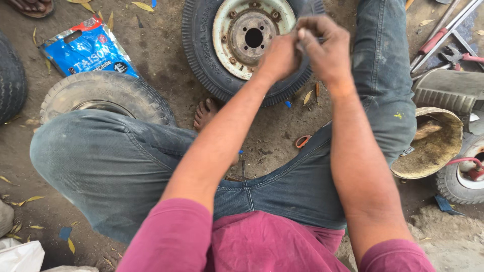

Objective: The person sits on the ground working a small rubber tire on a metal wheel rim. They press and rock the tire, work around the rim edge by hand, and use a metal pry tool and a hammer-like tool to work the tire bead loose from the rim.

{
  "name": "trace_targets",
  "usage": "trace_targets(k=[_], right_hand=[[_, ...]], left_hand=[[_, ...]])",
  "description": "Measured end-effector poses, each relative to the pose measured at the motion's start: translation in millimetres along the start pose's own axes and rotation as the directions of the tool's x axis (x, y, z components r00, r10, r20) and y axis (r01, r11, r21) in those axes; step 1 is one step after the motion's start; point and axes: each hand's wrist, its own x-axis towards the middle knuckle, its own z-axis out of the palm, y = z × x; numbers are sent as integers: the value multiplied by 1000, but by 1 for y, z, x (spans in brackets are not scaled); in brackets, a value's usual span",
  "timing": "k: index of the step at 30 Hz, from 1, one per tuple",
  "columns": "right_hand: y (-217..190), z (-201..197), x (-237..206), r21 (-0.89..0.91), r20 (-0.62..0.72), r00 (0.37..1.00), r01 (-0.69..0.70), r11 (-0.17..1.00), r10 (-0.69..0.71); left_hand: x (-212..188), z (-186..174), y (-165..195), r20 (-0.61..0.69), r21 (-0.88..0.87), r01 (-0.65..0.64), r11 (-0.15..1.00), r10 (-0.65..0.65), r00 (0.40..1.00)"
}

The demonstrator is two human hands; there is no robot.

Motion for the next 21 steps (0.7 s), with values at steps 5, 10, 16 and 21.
trace_targets(k=[5, 10, 16, 21], right_hand=[[20, -6, -9, 60, -9, 965, -260, 964, 261], [26, -16, 0, 132, -107, 902, -404, 905, 419], [40, -13, -3, 6, -98, 928, -360, 933, 359], [69, -45, -3, -38, -331, 906, -292, 956, 263]], left_hand=[[2, 15, -26, -57, 159, 276, 948, -270, 961], [16, 7, -37, -16, 350, 279, 894, -292, 956], [40, -1, -53, 200, 364, 346, 865, -436, 878], [20, -32, -36, 446, -177, 390, 904, -280, 850]])
